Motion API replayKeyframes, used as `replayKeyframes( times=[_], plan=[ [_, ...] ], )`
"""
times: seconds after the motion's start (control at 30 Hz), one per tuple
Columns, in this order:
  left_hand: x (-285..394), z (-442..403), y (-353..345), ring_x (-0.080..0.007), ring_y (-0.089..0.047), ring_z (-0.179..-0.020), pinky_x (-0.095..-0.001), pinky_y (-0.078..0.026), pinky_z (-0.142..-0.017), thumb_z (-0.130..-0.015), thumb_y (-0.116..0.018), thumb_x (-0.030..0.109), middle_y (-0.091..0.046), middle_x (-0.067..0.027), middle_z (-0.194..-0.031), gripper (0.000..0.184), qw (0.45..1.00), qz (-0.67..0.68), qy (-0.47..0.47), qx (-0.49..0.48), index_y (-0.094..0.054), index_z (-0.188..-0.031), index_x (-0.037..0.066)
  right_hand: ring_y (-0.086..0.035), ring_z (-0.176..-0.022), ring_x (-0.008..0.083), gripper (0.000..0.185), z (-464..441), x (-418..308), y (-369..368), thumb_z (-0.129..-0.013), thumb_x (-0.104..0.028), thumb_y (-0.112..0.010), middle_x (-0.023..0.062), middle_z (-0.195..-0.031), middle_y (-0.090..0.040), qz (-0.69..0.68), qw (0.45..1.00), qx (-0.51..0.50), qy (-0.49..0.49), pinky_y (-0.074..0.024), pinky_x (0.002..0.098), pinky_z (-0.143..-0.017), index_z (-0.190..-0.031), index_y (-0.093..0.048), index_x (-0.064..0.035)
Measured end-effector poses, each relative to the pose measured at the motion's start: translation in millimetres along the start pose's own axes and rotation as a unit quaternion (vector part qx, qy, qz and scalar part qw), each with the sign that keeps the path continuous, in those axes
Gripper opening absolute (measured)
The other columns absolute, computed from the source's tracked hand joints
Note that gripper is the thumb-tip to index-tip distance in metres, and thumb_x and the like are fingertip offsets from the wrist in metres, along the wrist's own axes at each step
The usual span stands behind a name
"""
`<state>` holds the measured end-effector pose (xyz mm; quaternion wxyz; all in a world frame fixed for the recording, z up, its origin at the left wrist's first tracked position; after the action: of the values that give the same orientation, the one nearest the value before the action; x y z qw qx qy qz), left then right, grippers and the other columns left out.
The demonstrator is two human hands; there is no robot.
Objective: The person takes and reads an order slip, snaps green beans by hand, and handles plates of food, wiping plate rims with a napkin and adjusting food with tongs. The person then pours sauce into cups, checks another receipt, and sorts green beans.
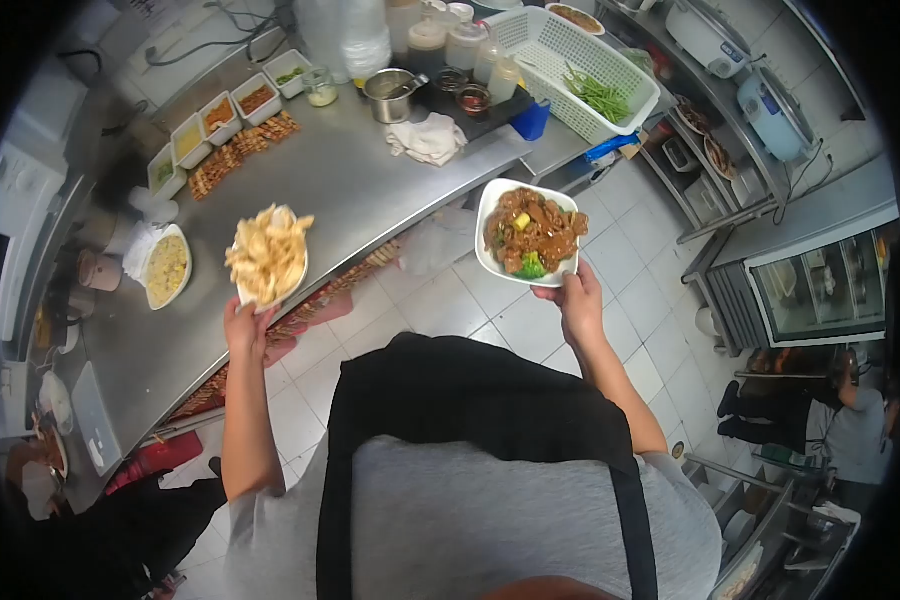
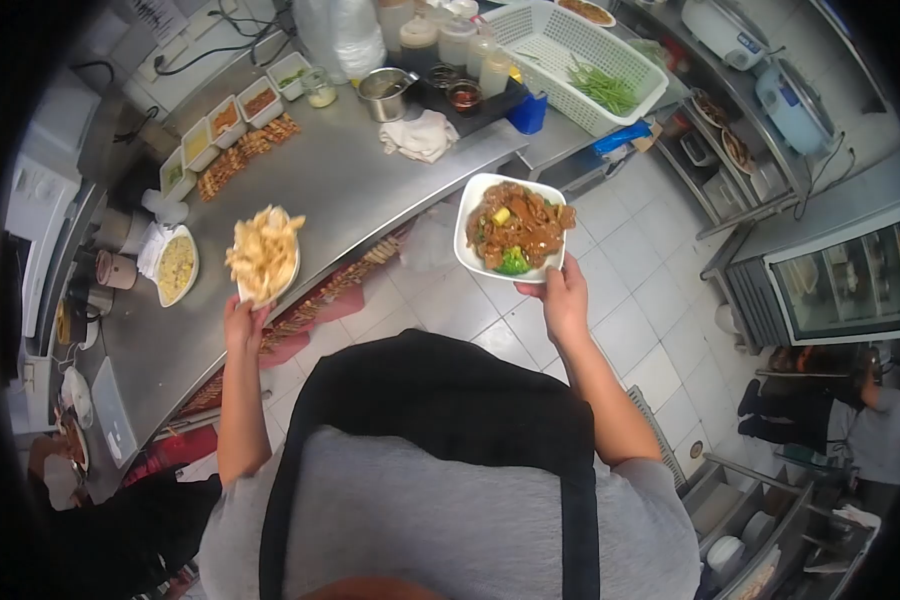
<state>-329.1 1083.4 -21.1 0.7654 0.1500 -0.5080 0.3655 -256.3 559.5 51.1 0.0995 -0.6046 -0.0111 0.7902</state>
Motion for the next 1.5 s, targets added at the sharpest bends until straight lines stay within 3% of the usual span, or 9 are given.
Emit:
replayKeyframes(
  times=[0.23,0.4,0.53,0.67,0.87,0.97,1.13,1.43,1.5],
  plan=[
    [-12.9,-56.0,-171.9,-0.0389,-0.063,-0.086,-0.0394,-0.059,-0.073,-0.09,-0.048,0.002,-0.052,-0.0276,-0.107,0.035,0.996,0.073,-0.037,-0.022,-0.028,-0.119,0.0,-0.066,-0.077,0.0225,0.04,-121.9,-55.7,13.6,-0.091,-0.006,-0.032,0.0184,-0.11,-0.057,0.073,0.992,-0.098,0.004,-0.0565,0.0303,-0.07,-0.128,-0.038,0.0074],
    [0.4,-28.6,-209.7,-0.0133,-0.052,-0.071,-0.0266,-0.044,-0.057,-0.087,-0.062,0.038,-0.049,-0.0031,-0.088,0.046,0.968,-0.14,-0.156,0.135,-0.041,-0.117,0.01,-0.064,-0.084,0.0197,0.04,-192.3,-100.9,-32.1,-0.091,-0.006,-0.034,0.015,-0.111,-0.057,0.103,0.965,-0.239,0.018,-0.0567,0.0294,-0.07,-0.13,-0.039,0.005],
    [18.6,42.7,-329.2,-0.0255,-0.051,-0.111,-0.0428,-0.047,-0.09,-0.089,-0.037,0.064,-0.044,-0.0135,-0.127,0.074,0.918,0.189,0.011,-0.349,-0.027,-0.139,0.01,-0.062,-0.084,0.0182,0.041,-234.1,-125.9,-85.2,-0.091,-0.006,-0.036,0.0123,-0.109,-0.057,0.146,0.9,-0.411,-0.001,-0.0563,0.0293,-0.07,-0.131,-0.039,0.0027],
    [23.5,51.1,-368.5,-0.031,-0.027,-0.134,-0.0506,-0.027,-0.108,-0.089,-0.026,0.066,-0.026,-0.0137,-0.146,0.08,0.822,0.388,-0.041,-0.416,-0.017,-0.144,0.009,-0.061,-0.087,0.015,0.043,-267.2,-122.3,-136.9,-0.091,-0.01,-0.039,0.0083,-0.108,-0.058,0.157,0.8,-0.578,-0.037,-0.0549,0.0308,-0.07,-0.132,-0.038,0.0022],
    [18.9,63.9,-367.5,-0.0291,-0.034,-0.131,-0.0463,-0.031,-0.107,-0.092,-0.027,0.061,-0.033,-0.0137,-0.142,0.073,0.896,0.377,-0.142,-0.189,-0.023,-0.142,0.007,-0.063,-0.071,0.0142,0.045,-298.9,-136.7,-197.8,-0.097,-0.028,-0.045,0.0077,-0.088,-0.062,0.322,0.641,-0.696,0.017,-0.054,0.0282,-0.065,-0.136,-0.041,-0.006],
    [11.2,67.4,-363.8,-0.0287,-0.036,-0.129,-0.0453,-0.032,-0.106,-0.092,-0.028,0.06,-0.036,-0.0139,-0.14,0.072,0.895,0.394,-0.164,-0.128,-0.025,-0.14,0.006,-0.066,-0.086,0.0273,0.043,-330.3,-156.7,-257.9,-0.089,-0.031,-0.056,0.0153,-0.1,-0.066,0.478,0.507,-0.537,0.476,-0.0529,0.0378,-0.069,-0.124,-0.054,-0.0062],
    [-1.9,72.8,-360.7,-0.0286,-0.034,-0.13,-0.0461,-0.031,-0.107,-0.09,-0.028,0.064,-0.033,-0.0124,-0.142,0.076,0.905,0.371,-0.2,-0.06,-0.024,-0.141,0.008,-0.061,-0.097,0.0349,0.048,-369.3,-94.2,-313.2,-0.073,-0.026,-0.072,0.0186,-0.102,-0.064,0.731,0.264,-0.475,0.413,-0.0493,0.041,-0.082,-0.113,-0.059,-0.0025],
    [-0.2,58.8,-361.4,-0.0292,-0.035,-0.13,-0.0456,-0.032,-0.106,-0.091,-0.028,0.064,-0.034,-0.0148,-0.141,0.077,0.911,0.363,-0.189,-0.048,-0.024,-0.14,0.005,-0.062,-0.092,0.0352,0.024,-382.9,-185.0,-297.1,-0.079,-0.019,-0.064,0.0209,-0.096,-0.065,0.654,0.363,-0.438,0.5,-0.05,0.0436,-0.077,-0.095,-0.067,-0.0013],
    [5.1,54.2,-362.6,-0.0295,-0.037,-0.129,-0.0457,-0.033,-0.106,-0.091,-0.028,0.063,-0.036,-0.0157,-0.14,0.076,0.908,0.367,-0.197,-0.048,-0.025,-0.14,0.004,-0.062,-0.089,0.0351,0.026,-392.3,-171.0,-278.4,-0.081,-0.019,-0.062,0.0193,-0.091,-0.064,0.691,0.307,-0.458,0.466,-0.048,0.0439,-0.076,-0.102,-0.064,-0.0037]
  ],
)
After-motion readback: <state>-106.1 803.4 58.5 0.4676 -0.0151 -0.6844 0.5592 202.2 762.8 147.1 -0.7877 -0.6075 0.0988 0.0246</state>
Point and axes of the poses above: each hand's wrist, its own z-axis away from the middle knuckle, its own y-axis out of the back of the hand, x = y × z, the point moved 4 cm from there along -z, towards the middle knuckle
